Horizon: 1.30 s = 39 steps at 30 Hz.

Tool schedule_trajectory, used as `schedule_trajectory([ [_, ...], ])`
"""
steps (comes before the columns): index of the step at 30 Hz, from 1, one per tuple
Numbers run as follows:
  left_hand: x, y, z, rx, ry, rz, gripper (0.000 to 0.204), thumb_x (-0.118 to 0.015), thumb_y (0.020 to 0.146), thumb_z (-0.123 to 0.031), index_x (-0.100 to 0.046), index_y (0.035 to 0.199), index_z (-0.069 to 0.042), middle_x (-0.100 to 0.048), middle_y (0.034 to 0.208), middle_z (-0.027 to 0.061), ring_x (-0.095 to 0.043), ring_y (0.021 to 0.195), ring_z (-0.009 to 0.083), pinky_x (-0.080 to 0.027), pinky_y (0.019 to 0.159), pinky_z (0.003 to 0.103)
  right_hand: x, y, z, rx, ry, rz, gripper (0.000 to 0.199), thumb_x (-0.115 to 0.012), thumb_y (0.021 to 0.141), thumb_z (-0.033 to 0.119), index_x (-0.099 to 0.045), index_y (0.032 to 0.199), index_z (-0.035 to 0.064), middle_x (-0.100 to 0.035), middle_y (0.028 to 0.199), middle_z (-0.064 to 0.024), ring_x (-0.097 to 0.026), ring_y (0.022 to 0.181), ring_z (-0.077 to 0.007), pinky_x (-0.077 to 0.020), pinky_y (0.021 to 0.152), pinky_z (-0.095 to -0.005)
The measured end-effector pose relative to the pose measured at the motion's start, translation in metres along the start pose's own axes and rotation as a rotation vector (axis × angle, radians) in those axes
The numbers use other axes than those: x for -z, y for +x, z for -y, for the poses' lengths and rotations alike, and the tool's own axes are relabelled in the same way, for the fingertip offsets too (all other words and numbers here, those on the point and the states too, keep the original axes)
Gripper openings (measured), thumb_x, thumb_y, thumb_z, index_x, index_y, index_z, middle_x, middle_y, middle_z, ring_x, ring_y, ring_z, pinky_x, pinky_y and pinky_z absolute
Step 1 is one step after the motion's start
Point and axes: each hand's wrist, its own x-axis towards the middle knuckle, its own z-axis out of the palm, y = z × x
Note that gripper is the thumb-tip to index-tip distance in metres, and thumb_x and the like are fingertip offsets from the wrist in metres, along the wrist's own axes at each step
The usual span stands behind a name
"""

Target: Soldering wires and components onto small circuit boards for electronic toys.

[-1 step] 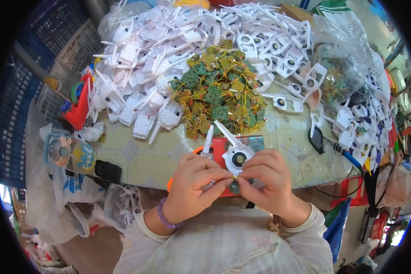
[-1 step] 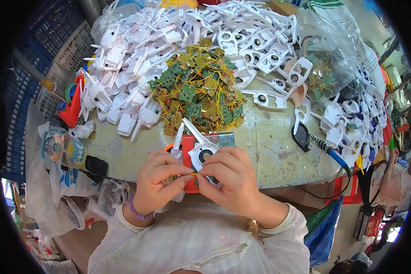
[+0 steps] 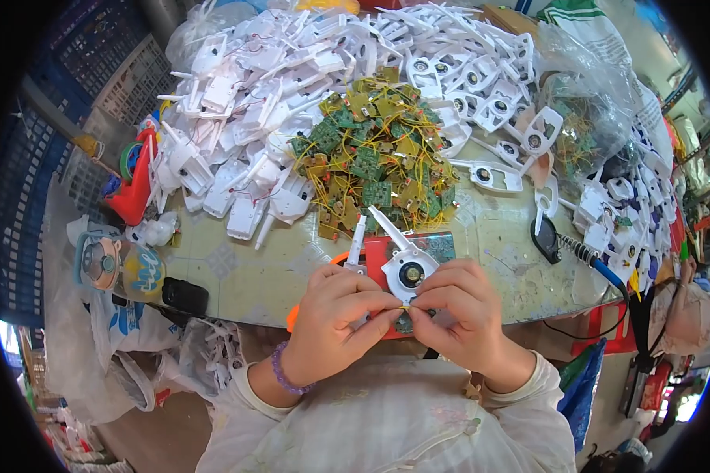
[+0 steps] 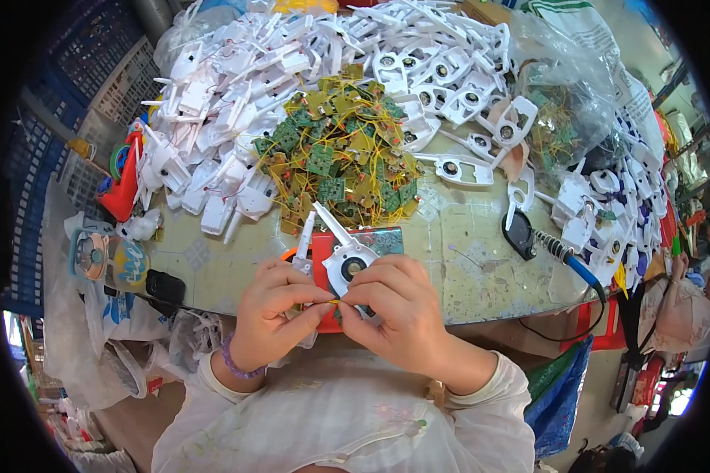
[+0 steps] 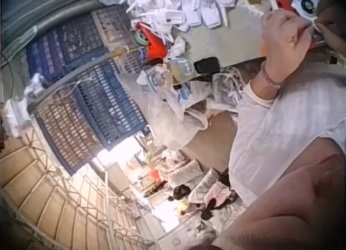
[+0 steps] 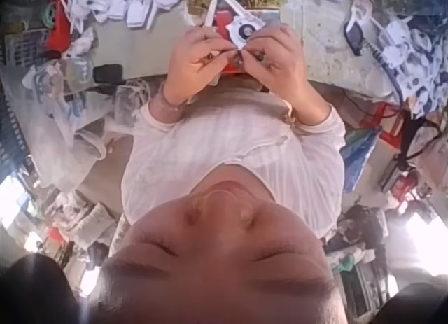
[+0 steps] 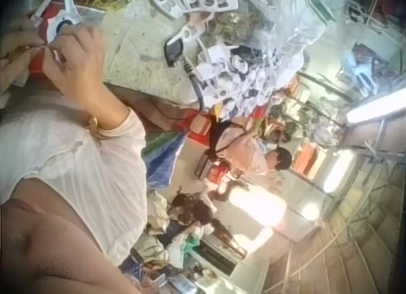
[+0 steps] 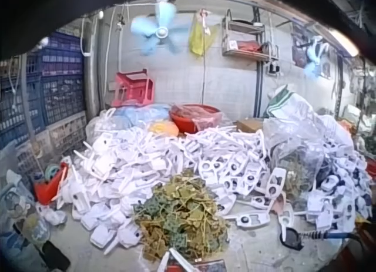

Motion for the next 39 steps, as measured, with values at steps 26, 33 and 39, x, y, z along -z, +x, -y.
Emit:
schedule_trajectory([
  [26, -0.009, 0.022, 0.004, -0.042, 0.256, -0.001, 0.011, -0.073, 0.069, -0.008, -0.065, 0.077, -0.008, -0.064, 0.088, 0.0019, -0.059, 0.08, 0.0231, -0.041, 0.076, 0.039, 0.212, -0.151, -0.023, -0.563, -0.639, -1.132, 0.022, -0.059, 0.093, 0.016, -0.061, 0.107, -0.0009, -0.06, 0.089, -0.0058, -0.055, 0.078, -0.0129, -0.0458, 0.07, -0.0286],
  [33, -0.022, 0.026, 0.001, -0.017, 0.355, 0.022, 0.008, -0.07, 0.07, -0.008, -0.064, 0.076, -0.009, -0.068, 0.085, 0.0022, -0.064, 0.087, 0.0196, -0.042, 0.091, 0.042, 0.137, -0.131, -0.003, 0.007, -0.252, -0.861, 0.031, -0.048, 0.097, 0.03, -0.045, 0.078, 0.0062, -0.05, 0.067, -0.0033, -0.044, 0.05, -0.0143, -0.0352, 0.047, -0.0271],
  [39, -0.024, 0.024, 0.001, -0.023, 0.4, 0.014, 0.007, -0.07, 0.07, -0.008, -0.064, 0.075, -0.01, -0.068, 0.085, 0.0004, -0.065, 0.092, 0.0179, -0.04, 0.093, 0.043, 0.071, -0.082, 0.007, 0.109, 0.155, -0.543, 0.034, -0.055, 0.094, 0.035, -0.052, 0.079, 0.0041, -0.046, 0.046, -0.0002, -0.042, 0.032, -0.0137, -0.0297, 0.031, -0.0276],
])
